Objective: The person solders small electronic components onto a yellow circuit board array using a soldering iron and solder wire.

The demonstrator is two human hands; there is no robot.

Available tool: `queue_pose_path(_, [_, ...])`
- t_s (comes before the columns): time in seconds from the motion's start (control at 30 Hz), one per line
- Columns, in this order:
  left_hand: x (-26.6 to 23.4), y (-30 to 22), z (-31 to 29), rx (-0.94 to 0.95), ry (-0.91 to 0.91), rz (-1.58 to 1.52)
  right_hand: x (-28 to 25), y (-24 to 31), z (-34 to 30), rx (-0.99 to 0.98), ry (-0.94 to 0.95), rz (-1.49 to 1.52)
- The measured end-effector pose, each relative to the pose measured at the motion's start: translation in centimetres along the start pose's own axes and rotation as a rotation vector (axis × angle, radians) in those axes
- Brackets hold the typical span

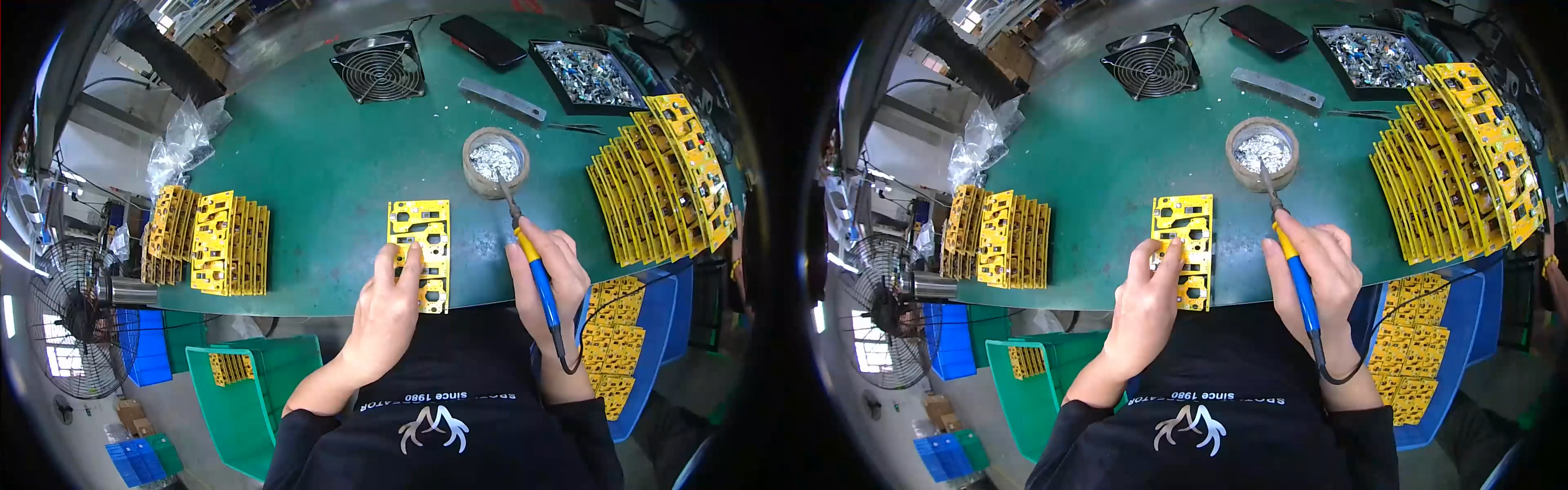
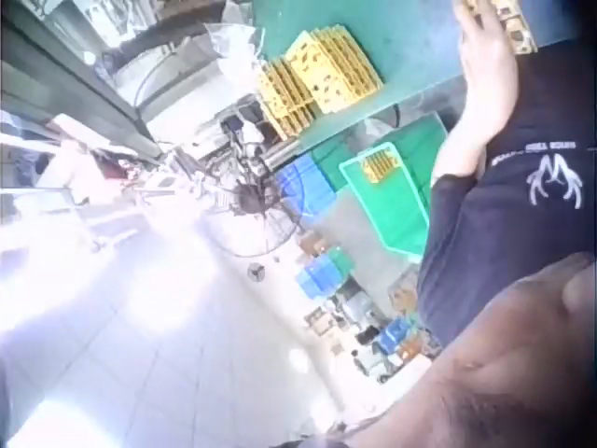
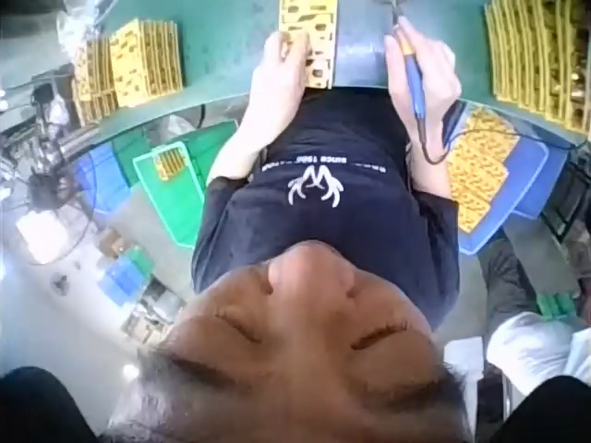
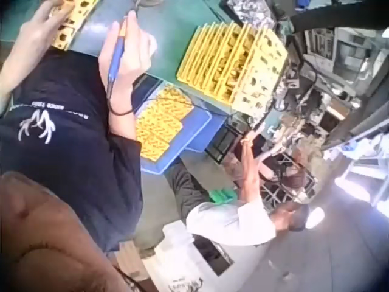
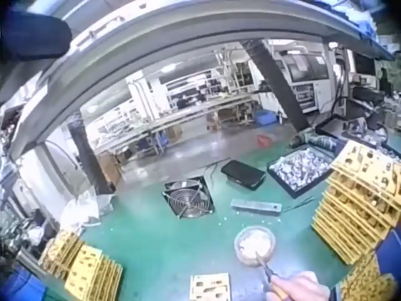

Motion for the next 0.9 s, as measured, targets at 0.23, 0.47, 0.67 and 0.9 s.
queue_pose_path(0.23, [-0.6,-0.5,0.8,0.029,-0.173,-0.063,0.2,1.4,-1.0,-0.037,0.066,0.256])
queue_pose_path(0.47, [0.1,-0.4,1.2,0.009,-0.147,-0.075,1.6,1.9,-1.7,-0.03,0.147,0.35])
queue_pose_path(0.67, [0.2,-0.2,1.2,0.029,-0.143,-0.049,1.7,2.1,-1.7,-0.037,0.164,0.341])
queue_pose_path(0.9, [0.2,-0.3,1.3,0.019,-0.114,-0.072,1.9,2.0,-1.7,-0.039,0.187,0.341])
Point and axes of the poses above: each hand's wrist, its own z-axis towards the middle knuckle, its own x-axis out of the palm, y = z × x, the point moved 2 cm from there along z, towards the middle knuckle, and after that the axes turned 1 degree about -x, right-handed, at the moved point
